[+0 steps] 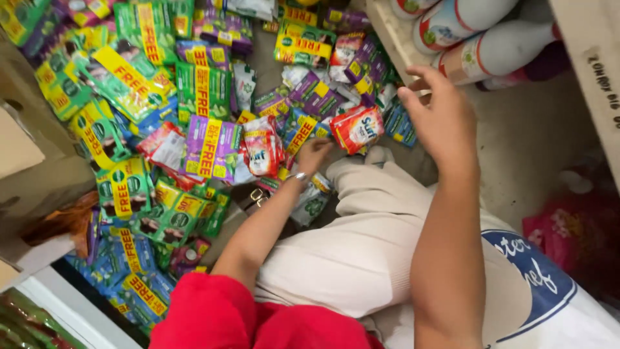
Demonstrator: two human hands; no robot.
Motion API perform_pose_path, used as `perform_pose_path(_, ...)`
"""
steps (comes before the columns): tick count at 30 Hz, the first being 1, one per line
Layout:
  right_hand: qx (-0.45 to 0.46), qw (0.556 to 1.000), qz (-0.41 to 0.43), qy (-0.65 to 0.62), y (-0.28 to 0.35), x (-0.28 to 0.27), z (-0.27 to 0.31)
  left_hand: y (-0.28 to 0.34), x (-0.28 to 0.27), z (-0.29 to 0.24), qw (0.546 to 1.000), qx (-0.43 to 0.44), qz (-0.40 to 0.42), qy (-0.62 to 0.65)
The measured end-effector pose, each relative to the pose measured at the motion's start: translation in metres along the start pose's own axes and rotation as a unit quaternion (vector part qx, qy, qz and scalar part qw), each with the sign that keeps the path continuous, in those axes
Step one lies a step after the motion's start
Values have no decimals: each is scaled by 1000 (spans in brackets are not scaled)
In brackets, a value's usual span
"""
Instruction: Organizing and restocking various detergent and cleaning product packets on shelves and sorting them from the floor.
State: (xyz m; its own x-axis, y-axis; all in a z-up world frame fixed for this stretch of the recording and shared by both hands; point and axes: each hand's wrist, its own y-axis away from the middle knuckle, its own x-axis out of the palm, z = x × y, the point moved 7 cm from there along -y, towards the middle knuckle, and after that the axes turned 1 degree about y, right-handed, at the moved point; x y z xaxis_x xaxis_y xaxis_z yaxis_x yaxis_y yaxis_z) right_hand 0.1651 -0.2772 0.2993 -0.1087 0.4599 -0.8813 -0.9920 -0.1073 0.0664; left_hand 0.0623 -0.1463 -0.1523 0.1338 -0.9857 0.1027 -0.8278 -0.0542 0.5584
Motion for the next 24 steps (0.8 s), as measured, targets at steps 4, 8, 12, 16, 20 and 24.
perform_pose_path(4,37,999,23,-24,-1,-4,11,-33,50,45,992,52,-83,-82)
perform_pose_path(8,25,998,54,-9,-3,3,19,-50,63,62,993,-15,-110,-37)
perform_pose_path(12,13,999,52,3,-5,-4,26,-70,69,64,989,-90,-103,-48)
perform_pose_path(16,0,999,45,-14,-2,-7,26,-63,69,38,987,-96,-131,-14)
perform_pose_path(20,10,999,38,-20,-3,-10,20,-58,64,19,993,-67,-101,10)
perform_pose_path(24,11,998,31,-50,-1,-15,13,-66,21,29,991,21,-128,23)
